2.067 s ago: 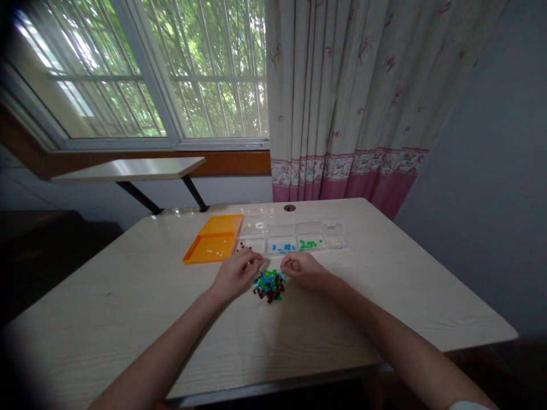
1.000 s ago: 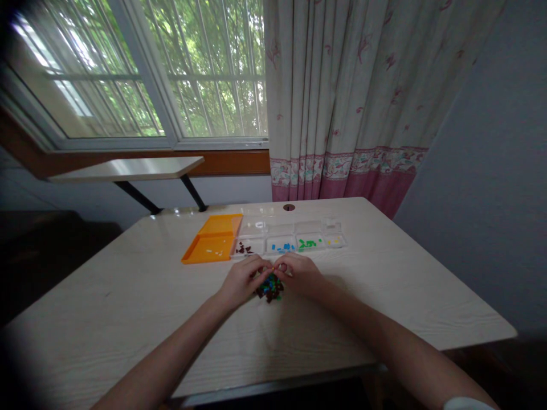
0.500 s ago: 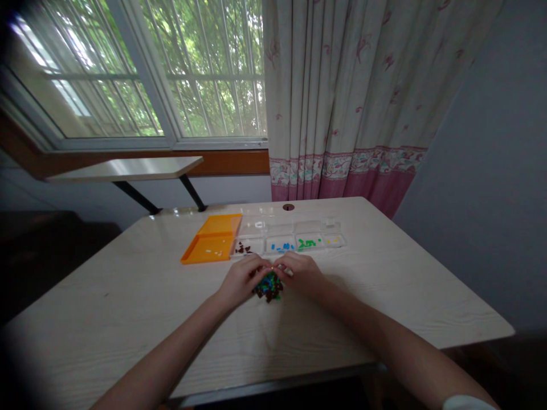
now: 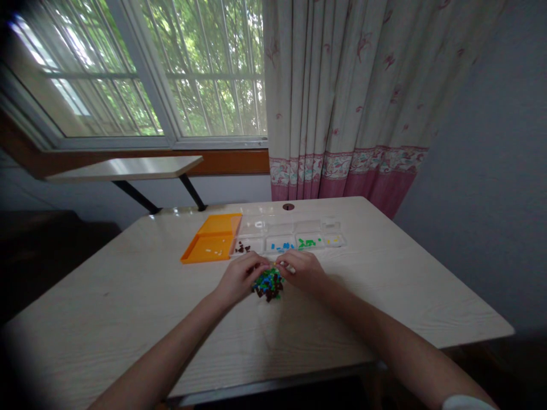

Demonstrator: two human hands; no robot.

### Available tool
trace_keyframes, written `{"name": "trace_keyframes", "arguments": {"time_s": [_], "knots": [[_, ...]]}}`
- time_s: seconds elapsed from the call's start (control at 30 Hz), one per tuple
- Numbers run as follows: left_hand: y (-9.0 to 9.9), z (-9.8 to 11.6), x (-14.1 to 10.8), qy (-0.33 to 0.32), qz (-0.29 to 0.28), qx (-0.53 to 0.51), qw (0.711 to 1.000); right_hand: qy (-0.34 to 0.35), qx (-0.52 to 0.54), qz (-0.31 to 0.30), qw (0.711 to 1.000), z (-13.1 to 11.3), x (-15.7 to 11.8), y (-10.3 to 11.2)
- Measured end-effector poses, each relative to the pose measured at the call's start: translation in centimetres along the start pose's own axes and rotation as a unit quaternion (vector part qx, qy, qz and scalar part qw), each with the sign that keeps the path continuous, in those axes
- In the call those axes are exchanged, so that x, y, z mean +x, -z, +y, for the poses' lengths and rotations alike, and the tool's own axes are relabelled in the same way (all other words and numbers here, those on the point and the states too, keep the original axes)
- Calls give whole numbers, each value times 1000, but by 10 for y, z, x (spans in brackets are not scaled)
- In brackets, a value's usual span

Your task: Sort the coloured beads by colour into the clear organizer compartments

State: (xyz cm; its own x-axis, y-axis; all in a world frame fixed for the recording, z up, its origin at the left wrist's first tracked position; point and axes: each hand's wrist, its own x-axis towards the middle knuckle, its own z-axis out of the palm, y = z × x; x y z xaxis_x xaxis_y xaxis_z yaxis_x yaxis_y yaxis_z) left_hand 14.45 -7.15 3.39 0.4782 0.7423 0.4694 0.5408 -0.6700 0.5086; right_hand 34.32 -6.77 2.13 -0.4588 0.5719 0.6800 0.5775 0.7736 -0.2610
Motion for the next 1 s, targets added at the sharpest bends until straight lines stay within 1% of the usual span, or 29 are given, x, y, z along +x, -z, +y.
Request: {"name": "trace_keyframes", "arguments": {"time_s": [0.1,0.2,0.33,0.4,0.7,0.87,0.93,1.0], "knots": [[4,-2,1,4,-1,18,1000,-7,-13,47,999,5,3,8],[8,-6,1,4,-26,57,998,-17,-28,84,996,9,5,18],[10,-12,1,-2,-74,99,992,-8,-35,104,994,13,6,27],[11,-14,1,-4,-86,111,990,-2,-38,108,993,14,6,28],[10,-14,1,-15,-99,132,986,13,-61,105,992,11,7,30],[10,-14,1,-13,-103,134,986,12,-73,100,992,15,6,30],[11,-14,1,-11,-102,132,986,10,-81,74,994,20,6,34],[12,-14,1,-10,-98,130,987,2,-95,23,995,30,7,43]]}}
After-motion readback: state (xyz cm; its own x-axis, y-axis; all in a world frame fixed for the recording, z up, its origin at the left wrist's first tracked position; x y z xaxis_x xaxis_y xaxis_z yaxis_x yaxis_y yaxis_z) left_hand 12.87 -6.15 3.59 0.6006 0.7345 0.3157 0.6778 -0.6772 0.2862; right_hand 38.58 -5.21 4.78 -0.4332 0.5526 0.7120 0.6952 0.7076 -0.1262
